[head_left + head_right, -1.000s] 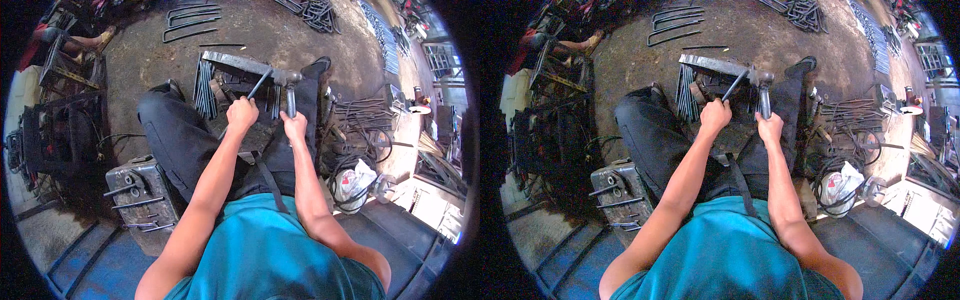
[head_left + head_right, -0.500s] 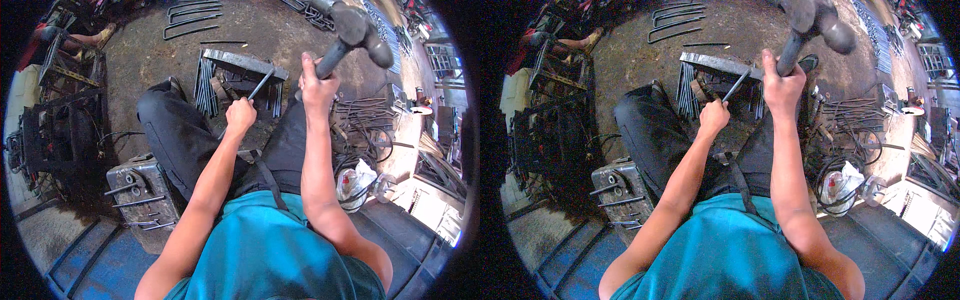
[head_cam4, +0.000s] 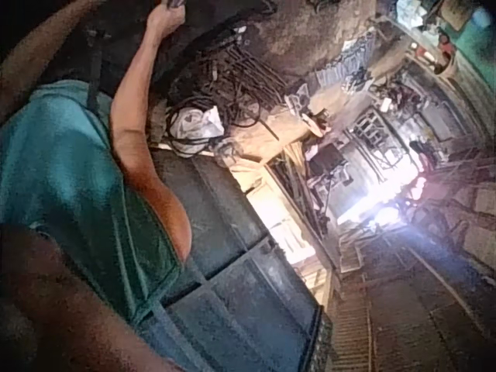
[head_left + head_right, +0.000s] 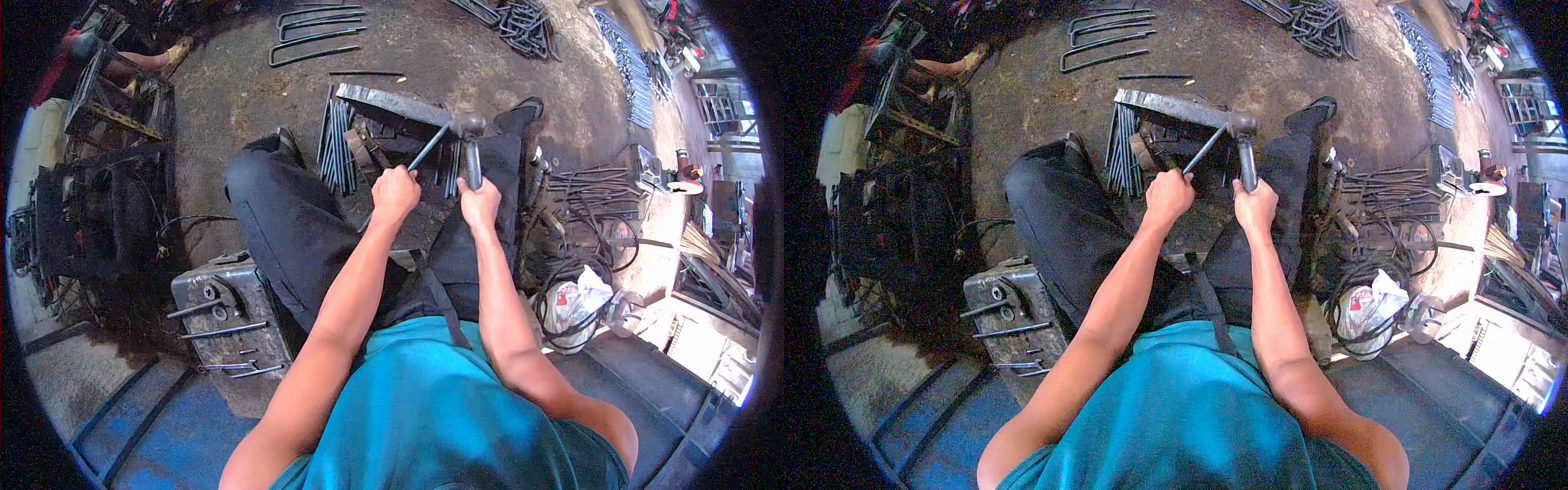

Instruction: Hammering a metal rod against a jig on a workbench to shape or straighten it.

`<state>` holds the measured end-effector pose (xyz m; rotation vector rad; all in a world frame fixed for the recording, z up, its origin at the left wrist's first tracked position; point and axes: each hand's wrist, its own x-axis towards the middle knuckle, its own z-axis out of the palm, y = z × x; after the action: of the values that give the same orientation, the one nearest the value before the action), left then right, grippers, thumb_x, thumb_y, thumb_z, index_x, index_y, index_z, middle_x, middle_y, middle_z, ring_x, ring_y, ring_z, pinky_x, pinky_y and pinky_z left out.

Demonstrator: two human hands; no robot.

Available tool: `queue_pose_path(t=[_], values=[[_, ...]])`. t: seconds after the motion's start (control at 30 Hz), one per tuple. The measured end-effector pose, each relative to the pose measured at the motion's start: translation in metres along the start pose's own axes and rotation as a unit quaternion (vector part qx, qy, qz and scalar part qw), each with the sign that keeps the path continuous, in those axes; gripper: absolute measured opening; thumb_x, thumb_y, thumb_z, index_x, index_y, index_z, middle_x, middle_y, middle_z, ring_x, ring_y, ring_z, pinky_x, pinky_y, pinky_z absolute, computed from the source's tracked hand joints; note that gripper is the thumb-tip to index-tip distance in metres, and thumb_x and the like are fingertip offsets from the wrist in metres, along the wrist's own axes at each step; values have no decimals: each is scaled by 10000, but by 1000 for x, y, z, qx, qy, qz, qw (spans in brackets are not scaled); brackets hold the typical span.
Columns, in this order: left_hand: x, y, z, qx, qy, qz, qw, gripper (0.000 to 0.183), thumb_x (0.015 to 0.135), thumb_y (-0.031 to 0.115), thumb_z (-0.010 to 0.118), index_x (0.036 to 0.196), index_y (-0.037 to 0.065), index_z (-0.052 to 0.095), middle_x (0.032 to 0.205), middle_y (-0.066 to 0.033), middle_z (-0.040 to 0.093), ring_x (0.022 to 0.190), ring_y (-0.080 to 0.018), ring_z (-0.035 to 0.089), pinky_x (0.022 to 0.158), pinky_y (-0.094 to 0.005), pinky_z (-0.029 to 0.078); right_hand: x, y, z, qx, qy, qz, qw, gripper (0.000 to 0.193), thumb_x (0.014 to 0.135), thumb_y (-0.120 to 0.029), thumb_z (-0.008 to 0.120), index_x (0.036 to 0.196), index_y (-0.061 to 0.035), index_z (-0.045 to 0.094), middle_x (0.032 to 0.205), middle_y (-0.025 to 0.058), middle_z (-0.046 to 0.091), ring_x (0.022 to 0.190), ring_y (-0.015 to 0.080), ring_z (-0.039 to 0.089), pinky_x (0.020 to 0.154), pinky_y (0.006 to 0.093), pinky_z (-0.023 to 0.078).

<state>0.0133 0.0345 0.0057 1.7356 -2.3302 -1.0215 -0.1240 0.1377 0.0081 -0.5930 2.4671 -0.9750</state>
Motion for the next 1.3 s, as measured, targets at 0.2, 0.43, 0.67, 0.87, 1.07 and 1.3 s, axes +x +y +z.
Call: queue_pose_path(t=[0.2,0.43,0.67,0.87,1.07,1.3], values=[[1,-6,2,-32,6,-3,999,373,920,316,548,911,-35,672,866,-300,652,865,-456,640,796,-520,504,1,-16,-22,46,-2,6,999,287,787,-184,758,658,-18,562,600,-28,479,575,99,405,544,315,366],[2,-3,-5,-25,7,3,1000,347,926,275,527,914,-47,656,853,-299,653,859,-462,645,791,-517,513,12,-115,-79,233,49,-81,968,305,796,-213,774,650,-44,566,563,2,526,478,97,446,463,298,354],[6,-10,8,-24,28,19,999,342,958,261,482,927,-58,601,839,-309,645,841,-472,635,768,-543,501,16,-232,-124,429,23,-261,864,255,858,-106,700,720,-89,487,539,-18,422,431,84,390,436,243,330],[6,3,5,-14,15,17,1000,311,955,230,485,888,-55,591,842,-286,659,829,-449,658,757,-513,526,52,-102,-28,263,49,-182,946,190,838,-144,720,717,-59,601,617,11,598,549,133,568,513,323,430],[2,-9,6,-13,17,20,1000,324,946,248,498,906,-61,589,829,-295,650,810,-466,645,747,-533,519,29,-26,26,-115,-10,-11,993,266,783,-264,720,894,-33,648,847,233,672,876,438,639,757,482,494],[7,-15,9,-34,-7,-4,999,359,956,275,482,903,-62,594,825,-317,639,812,-476,637,758,-543,509,57,-1,31,100,-68,136,983,300,775,-214,752,678,12,580,593,75,583,533,168,561,534,369,446]])
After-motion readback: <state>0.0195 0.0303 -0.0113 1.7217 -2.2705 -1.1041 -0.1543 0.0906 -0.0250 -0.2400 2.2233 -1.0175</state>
